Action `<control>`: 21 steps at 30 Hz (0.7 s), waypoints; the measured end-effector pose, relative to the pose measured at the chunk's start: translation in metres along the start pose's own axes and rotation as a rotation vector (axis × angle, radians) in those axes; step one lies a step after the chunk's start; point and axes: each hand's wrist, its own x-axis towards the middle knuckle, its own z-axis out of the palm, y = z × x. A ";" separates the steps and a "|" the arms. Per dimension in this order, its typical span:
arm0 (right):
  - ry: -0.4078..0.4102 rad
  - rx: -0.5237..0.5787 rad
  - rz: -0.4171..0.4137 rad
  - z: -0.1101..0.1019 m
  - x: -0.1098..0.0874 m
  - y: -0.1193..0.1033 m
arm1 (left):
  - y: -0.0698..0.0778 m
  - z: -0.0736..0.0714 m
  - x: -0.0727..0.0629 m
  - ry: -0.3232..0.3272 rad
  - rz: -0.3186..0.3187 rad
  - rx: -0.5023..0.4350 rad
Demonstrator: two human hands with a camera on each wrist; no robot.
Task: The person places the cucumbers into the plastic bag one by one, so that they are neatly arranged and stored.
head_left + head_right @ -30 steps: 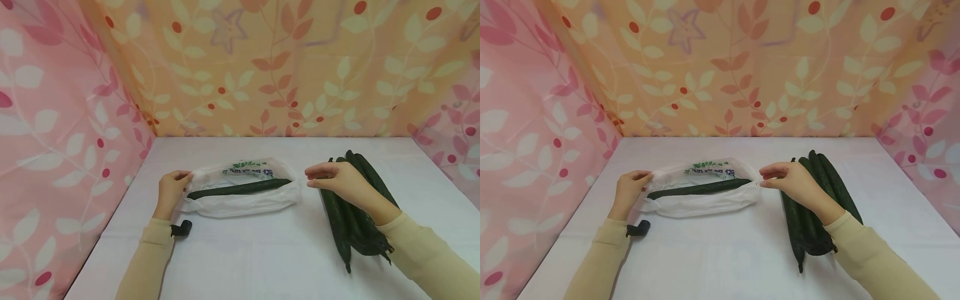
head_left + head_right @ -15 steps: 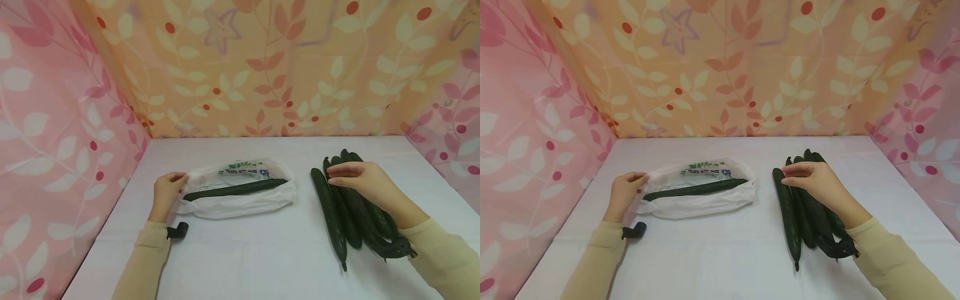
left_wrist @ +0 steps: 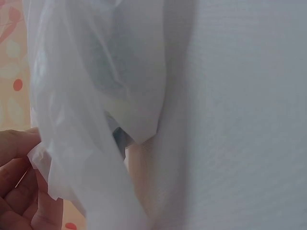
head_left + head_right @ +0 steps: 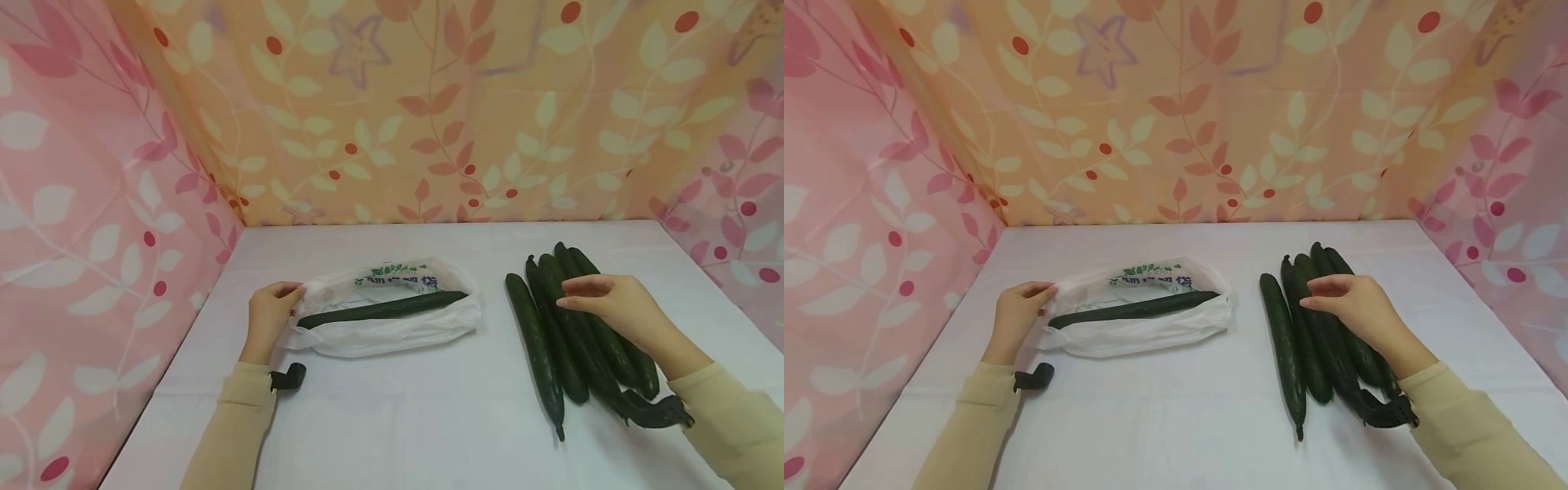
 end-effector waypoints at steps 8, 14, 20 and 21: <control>0.029 -0.073 0.018 0.004 0.005 0.018 | 0.000 0.000 0.000 -0.007 -0.023 -0.002; 0.013 -0.119 0.029 0.007 0.006 0.024 | 0.000 0.000 0.000 -0.008 -0.011 -0.007; 0.016 -0.135 0.031 0.010 0.008 0.028 | 0.000 0.000 0.001 -0.001 0.000 0.001; 0.015 -0.135 0.034 0.010 0.008 0.028 | 0.000 0.000 0.001 -0.002 -0.004 0.001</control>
